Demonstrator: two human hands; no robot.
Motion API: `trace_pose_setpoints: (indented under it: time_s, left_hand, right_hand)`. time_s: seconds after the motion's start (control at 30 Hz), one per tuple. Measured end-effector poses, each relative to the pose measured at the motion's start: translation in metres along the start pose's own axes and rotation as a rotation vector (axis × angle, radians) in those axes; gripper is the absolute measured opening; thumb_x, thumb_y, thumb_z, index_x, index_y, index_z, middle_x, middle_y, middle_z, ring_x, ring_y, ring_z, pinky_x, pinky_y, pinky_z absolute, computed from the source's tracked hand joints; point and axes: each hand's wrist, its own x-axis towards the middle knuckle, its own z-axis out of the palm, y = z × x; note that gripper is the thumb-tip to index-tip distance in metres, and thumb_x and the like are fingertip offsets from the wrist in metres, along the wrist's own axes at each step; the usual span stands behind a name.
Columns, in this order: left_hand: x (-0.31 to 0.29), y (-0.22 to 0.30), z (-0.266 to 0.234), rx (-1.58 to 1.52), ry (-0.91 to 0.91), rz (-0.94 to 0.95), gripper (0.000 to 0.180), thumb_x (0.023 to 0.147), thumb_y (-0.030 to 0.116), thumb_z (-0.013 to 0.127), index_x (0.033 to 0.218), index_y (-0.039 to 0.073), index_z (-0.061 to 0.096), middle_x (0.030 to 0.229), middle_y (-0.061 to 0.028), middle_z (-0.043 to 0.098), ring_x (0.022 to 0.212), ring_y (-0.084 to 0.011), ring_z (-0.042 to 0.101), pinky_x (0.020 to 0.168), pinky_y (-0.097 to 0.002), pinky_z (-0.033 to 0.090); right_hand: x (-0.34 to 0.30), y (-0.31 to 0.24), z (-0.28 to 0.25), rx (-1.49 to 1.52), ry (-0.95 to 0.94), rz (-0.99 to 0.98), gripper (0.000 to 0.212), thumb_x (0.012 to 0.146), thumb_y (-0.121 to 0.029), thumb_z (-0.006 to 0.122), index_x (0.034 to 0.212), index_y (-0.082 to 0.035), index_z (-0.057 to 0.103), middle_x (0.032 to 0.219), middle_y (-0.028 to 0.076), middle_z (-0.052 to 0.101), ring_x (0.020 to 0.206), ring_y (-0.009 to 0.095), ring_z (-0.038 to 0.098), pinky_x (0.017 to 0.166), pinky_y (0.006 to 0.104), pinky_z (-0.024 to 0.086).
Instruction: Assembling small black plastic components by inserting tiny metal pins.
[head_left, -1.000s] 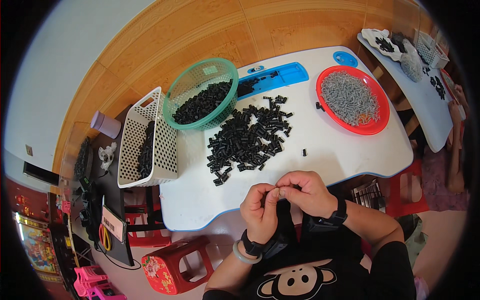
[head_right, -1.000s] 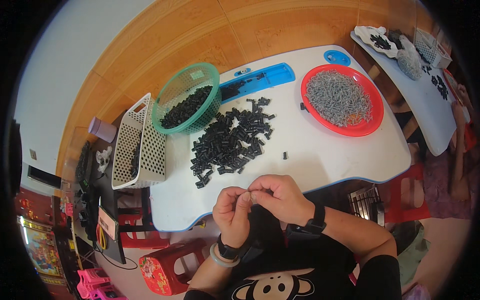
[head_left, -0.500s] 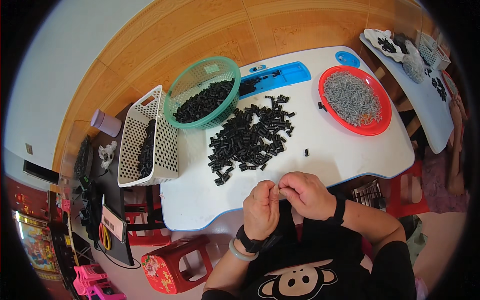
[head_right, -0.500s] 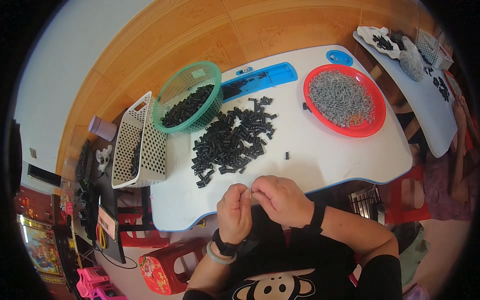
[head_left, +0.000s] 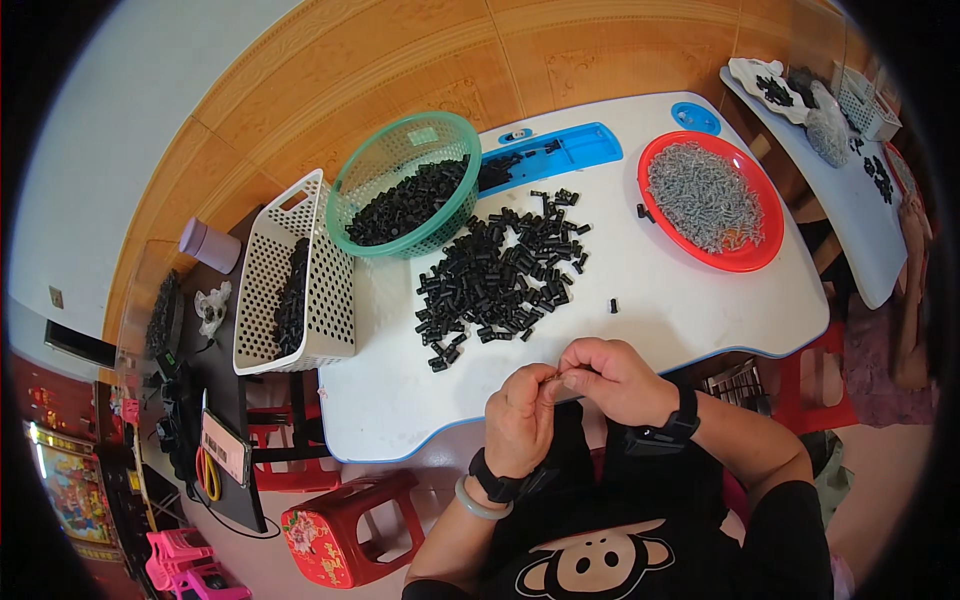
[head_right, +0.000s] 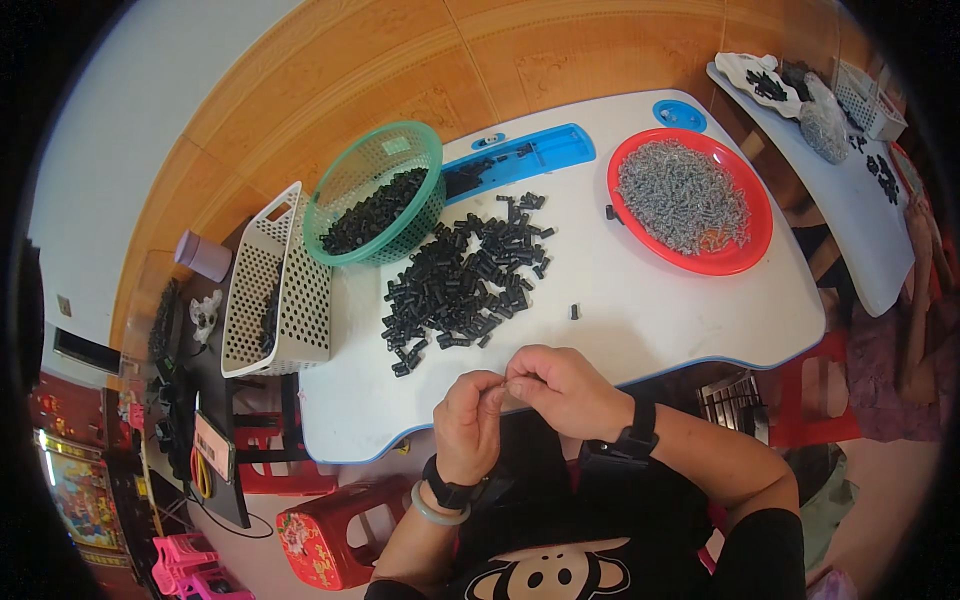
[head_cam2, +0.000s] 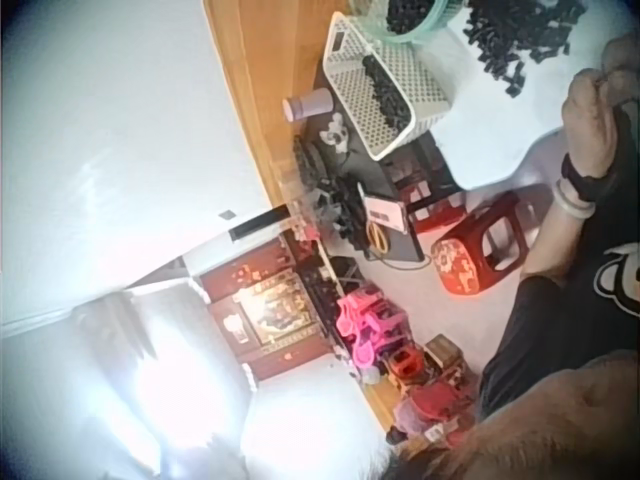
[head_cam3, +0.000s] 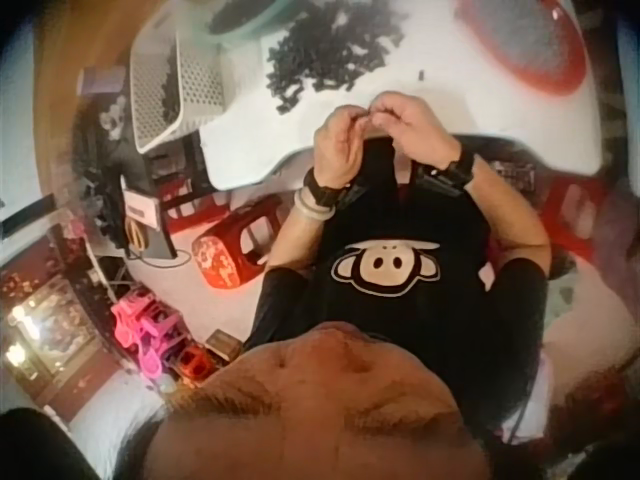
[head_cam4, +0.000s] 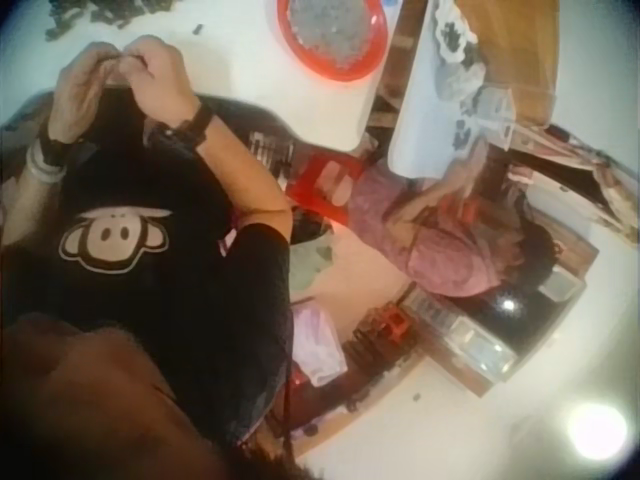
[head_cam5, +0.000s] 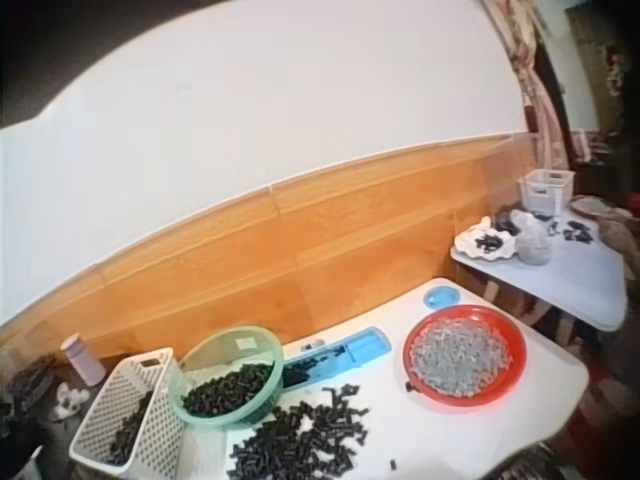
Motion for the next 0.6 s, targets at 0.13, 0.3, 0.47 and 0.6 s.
trace_pose_setpoints:
  time_s: [0.13,0.3,0.47,0.6]
  left_hand:
    - [-0.001,0.002,0.001,-0.019,0.003,-0.028,0.01,0.087,0.0,0.058,0.098,0.0,0.056,0.08,-0.0172,0.063,0.067,-0.0354,0.061,0.058,-0.0364,0.049]
    - [0.001,0.0,0.004,0.005,0.046,-0.047,0.006,0.088,0.0,0.057,0.093,0.001,0.056,0.078,-0.0175,0.061,0.065,-0.036,0.06,0.057,-0.0369,0.048]
    - [0.001,-0.004,0.008,0.032,0.06,-0.041,0.004,0.089,0.001,0.057,0.092,0.001,0.056,0.076,-0.0176,0.06,0.064,-0.0368,0.059,0.056,-0.0386,0.047]
    - [0.003,-0.004,0.007,0.061,0.043,-0.036,0.002,0.089,0.003,0.056,0.09,0.001,0.055,0.074,-0.0177,0.06,0.063,-0.037,0.058,0.055,-0.0395,0.046]
  right_hand:
    - [0.001,-0.004,-0.002,0.035,-0.038,0.093,0.005,0.088,-0.005,0.056,0.091,-0.001,0.058,0.079,0.002,0.058,0.075,0.01,0.051,0.069,0.0248,0.045]
    - [0.0,-0.005,0.003,-0.049,0.028,0.017,0.006,0.088,-0.006,0.057,0.09,-0.001,0.057,0.076,0.004,0.058,0.07,0.01,0.051,0.065,0.0252,0.044]
    - [-0.003,-0.008,0.008,-0.151,0.074,-0.062,0.007,0.086,-0.007,0.057,0.09,-0.001,0.057,0.076,0.012,0.06,0.067,0.023,0.058,0.062,0.0306,0.046]
    - [-0.003,-0.004,0.008,-0.176,0.088,-0.088,0.006,0.085,-0.006,0.059,0.089,-0.002,0.056,0.075,0.01,0.06,0.066,0.02,0.057,0.062,0.0289,0.046]
